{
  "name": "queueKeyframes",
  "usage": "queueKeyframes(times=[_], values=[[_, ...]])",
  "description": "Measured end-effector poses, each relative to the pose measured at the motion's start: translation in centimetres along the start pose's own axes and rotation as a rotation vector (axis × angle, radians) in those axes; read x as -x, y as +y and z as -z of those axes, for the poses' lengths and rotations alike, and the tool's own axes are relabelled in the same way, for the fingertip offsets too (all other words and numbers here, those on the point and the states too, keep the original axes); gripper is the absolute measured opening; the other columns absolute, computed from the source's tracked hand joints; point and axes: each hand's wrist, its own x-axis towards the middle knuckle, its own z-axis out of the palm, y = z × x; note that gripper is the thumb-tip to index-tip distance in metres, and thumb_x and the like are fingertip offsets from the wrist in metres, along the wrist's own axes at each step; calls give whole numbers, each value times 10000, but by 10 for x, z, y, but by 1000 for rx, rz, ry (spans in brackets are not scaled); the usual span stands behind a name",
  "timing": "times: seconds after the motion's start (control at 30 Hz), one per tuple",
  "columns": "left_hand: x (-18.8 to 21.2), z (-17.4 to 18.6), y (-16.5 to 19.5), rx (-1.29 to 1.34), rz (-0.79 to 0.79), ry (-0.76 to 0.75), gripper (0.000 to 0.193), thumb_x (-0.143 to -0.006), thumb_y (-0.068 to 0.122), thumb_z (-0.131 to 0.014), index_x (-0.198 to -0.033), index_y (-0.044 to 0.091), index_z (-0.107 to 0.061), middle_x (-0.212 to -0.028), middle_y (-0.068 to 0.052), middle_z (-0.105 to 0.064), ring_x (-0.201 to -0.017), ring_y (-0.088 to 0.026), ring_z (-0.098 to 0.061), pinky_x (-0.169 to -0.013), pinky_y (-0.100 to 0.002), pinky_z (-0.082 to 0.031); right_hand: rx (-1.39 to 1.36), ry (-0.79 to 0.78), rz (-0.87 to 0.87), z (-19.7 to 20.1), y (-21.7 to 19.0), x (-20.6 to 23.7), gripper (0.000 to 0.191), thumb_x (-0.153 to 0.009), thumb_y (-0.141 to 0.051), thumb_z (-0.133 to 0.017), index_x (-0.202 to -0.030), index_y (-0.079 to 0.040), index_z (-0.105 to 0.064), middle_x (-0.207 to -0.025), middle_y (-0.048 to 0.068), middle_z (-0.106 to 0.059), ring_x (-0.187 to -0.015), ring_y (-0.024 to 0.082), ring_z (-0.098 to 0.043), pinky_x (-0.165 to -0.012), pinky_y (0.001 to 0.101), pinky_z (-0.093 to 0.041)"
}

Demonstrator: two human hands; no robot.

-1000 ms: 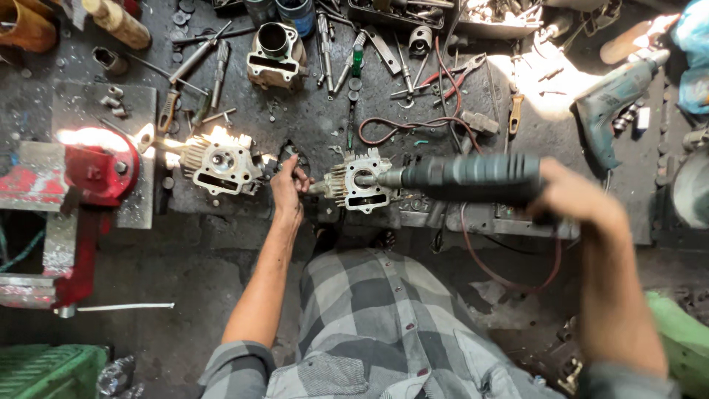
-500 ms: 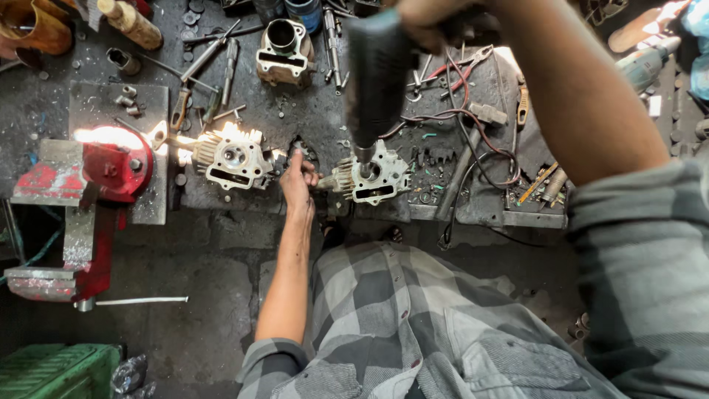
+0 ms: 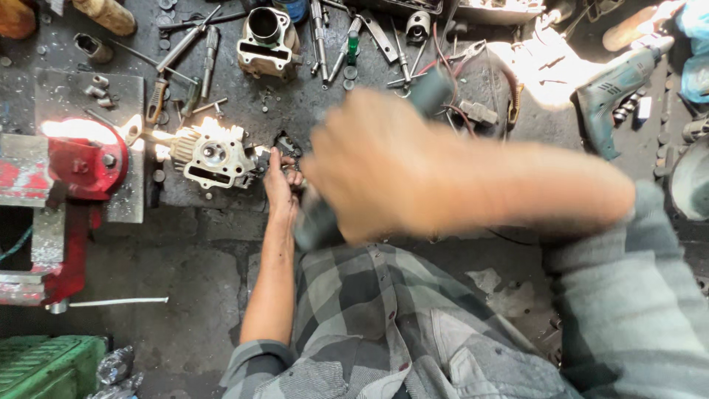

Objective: The person holds a finned aluminum engine cylinder head on the workbench with one hand and uses an electric die grinder with the other to grind and smooth the head's surfaces and edges. They reposition the part repeatedly, working on several cylinder heads laid out on the bench.

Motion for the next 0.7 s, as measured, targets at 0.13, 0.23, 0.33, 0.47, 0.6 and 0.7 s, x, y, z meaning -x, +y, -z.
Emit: queueKeyframes(times=[0.13,0.23,0.33,0.47,0.6,0.7], values=[[1,-3,0,26,11,-46,470,-990,523,-578,-833,80,-589,-529,47,-343,-485,-113,-399,-641,-381,-551,-80,202,56,-52,-19,44,625,-683,-350,-731,-1167,29,-619,-827,99,-709,-741,275,-704,-654,415,-524],[-2,-3,1,-2,16,-65,456,-989,517,-588,-840,86,-592,-528,45,-337,-484,-114,-390,-669,-373,-542,-147,311,-30,-99,-21,74,1055,-596,-488,-766,-1456,43,-466,-847,96,-705,-774,272,-698,-683,413,-524],[-7,-2,0,-35,29,-59,460,-997,506,-597,-814,85,-571,-536,49,-343,-493,-109,-388,-672,-379,-535,-323,183,-256,-135,-16,87,1101,-557,-368,-772,-1578,-140,-427,-891,82,-727,-781,283,-709,-707,420,-543],[-12,4,-2,-23,46,-91,416,-984,449,-630,-780,96,-547,-534,44,-344,-491,-116,-396,-699,-375,-542,-575,213,-505,-156,0,90,1056,-515,-249,-763,-1538,-344,-519,-911,70,-776,-715,300,-732,-646,439,-556],[-14,7,-2,-27,41,-104,411,-989,421,-632,-746,105,-534,-536,39,-349,-501,-121,-407,-721,-358,-522,-644,117,-554,-163,32,85,955,-585,-202,-759,-1496,-399,-550,-768,129,-771,-639,296,-736,-682,420,-582],[-11,8,-2,-8,47,-136,408,-984,409,-635,-727,112,-524,-539,39,-356,-501,-120,-400,-737,-364,-529,-573,40,-480,-162,65,76,938,-615,-167,-708,-1508,-398,-543,-813,93,-786,-619,259,-733,-671,393,-593]])
